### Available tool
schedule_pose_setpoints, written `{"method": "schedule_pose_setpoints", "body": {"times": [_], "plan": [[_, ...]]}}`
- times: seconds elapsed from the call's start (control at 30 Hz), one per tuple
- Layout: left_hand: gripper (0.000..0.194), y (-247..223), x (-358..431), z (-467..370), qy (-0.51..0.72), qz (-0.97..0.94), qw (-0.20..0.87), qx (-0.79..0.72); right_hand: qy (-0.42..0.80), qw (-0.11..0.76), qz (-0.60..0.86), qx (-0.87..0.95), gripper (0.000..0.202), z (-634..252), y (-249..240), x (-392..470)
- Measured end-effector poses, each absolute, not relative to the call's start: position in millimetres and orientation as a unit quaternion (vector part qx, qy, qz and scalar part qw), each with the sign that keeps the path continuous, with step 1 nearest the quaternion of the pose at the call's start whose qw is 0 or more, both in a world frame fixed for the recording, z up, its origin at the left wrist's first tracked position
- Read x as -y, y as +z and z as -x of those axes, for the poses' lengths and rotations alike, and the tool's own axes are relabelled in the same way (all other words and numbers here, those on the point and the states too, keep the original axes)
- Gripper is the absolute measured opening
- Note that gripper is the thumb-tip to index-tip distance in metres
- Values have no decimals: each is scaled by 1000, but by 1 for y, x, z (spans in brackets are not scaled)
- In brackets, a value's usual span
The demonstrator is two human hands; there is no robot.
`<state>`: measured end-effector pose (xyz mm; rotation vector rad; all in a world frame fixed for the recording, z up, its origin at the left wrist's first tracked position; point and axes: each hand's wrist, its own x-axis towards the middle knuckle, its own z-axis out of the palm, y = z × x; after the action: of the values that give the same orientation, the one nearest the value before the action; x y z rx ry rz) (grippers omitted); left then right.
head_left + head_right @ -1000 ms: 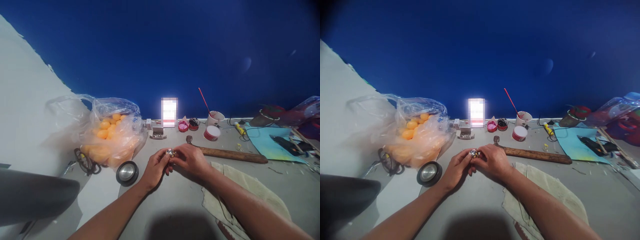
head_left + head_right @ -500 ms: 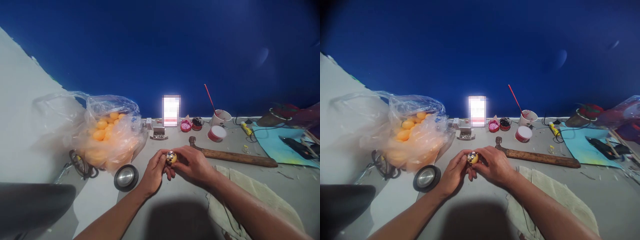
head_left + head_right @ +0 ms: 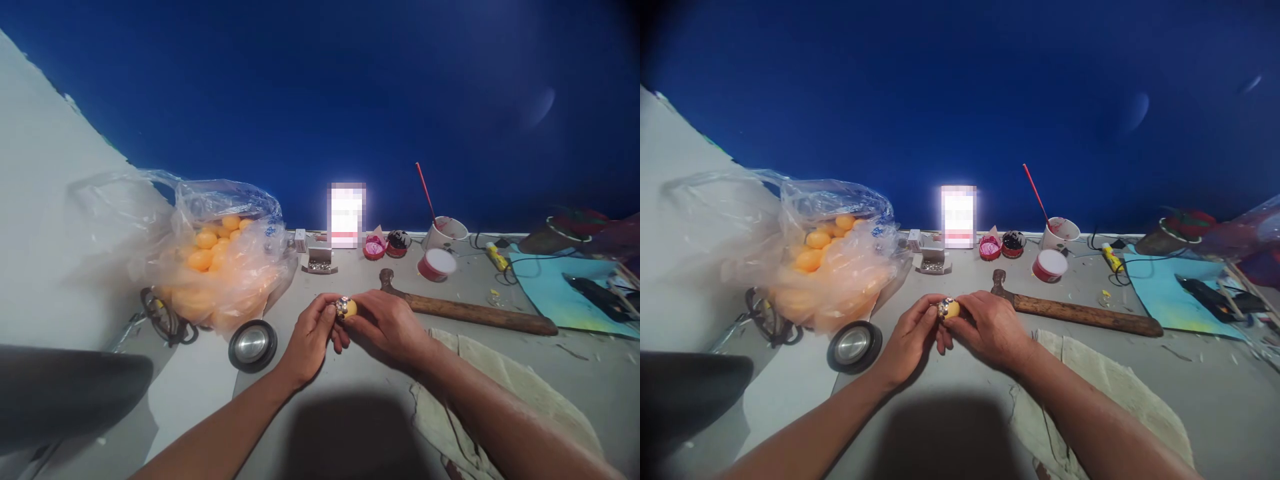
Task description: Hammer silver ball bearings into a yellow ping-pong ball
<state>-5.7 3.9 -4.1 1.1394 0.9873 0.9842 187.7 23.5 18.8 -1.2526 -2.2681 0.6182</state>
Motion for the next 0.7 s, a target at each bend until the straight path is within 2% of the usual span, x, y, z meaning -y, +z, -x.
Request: {"method": "schedule_pose_setpoints", "body": {"times": [0.13, 0.27, 0.43, 0.7], "plan": [[56, -2, -4, 5, 436, -484, 628, -426, 227, 247, 463, 820, 21, -188, 18, -24], [56, -2, -4, 4, 447, -471, 630, -425, 231, 268, 463, 813, 48, -190, 12, -25], [51, -4, -5, 3, 448, -478, 627, -421, 215, 268, 435, 832, 40, -192, 7, -26], [40, -7, -5, 3, 475, -417, 648, -426, 270, 254, 425, 826, 33, -192, 21, -24]]}}
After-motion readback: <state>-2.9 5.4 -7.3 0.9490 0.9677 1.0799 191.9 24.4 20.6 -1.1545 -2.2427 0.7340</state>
